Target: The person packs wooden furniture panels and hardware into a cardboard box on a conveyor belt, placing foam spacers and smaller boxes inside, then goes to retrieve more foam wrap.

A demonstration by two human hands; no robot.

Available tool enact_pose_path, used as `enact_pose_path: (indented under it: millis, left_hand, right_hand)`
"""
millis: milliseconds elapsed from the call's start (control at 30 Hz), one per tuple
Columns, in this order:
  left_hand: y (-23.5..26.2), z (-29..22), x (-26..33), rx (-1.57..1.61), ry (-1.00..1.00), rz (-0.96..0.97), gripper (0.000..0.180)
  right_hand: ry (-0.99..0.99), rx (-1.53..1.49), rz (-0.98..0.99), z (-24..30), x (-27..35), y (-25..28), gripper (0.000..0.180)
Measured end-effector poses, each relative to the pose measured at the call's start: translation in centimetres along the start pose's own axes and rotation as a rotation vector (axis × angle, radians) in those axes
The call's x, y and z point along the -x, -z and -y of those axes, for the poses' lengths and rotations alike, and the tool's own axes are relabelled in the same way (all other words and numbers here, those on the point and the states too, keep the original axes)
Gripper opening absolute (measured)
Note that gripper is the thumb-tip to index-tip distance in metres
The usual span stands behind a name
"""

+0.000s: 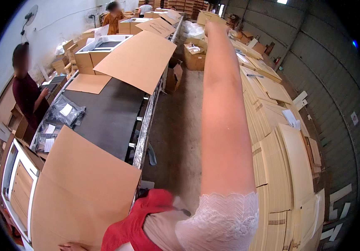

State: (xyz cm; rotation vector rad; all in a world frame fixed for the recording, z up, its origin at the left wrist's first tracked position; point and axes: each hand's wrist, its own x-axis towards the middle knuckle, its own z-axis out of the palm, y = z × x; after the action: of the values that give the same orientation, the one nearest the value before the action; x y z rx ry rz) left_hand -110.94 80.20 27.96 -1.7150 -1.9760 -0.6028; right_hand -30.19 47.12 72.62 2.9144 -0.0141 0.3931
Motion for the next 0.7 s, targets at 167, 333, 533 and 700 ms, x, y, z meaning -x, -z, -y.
enact_pose_path:
  millis: [167,333,533,700]
  left_hand:
    - [1.0,0.0,-0.2,0.028,0.071,0.082,0.052]
    - [-0.4,1.0,-0.3,0.036,0.086,0.096,0.052]
    - [2.6,-1.6,-0.4,0.011,-0.002,0.062,0.052]
    - [0.9,0.3,-0.3,-0.074,-0.022,-0.065,0.050]
  right_hand:
    - [0.058,-0.036,-0.180,1.8,2.2,-1.4,0.033]
    - [0.146,-0.340,-0.163,4.0,1.2,-5.9,0.032]
    - [0.781,-0.284,0.101,14.5,11.6,-21.1,0.027]
    - [1.263,-0.630,0.448,20.4,30.2,-31.3,0.044]
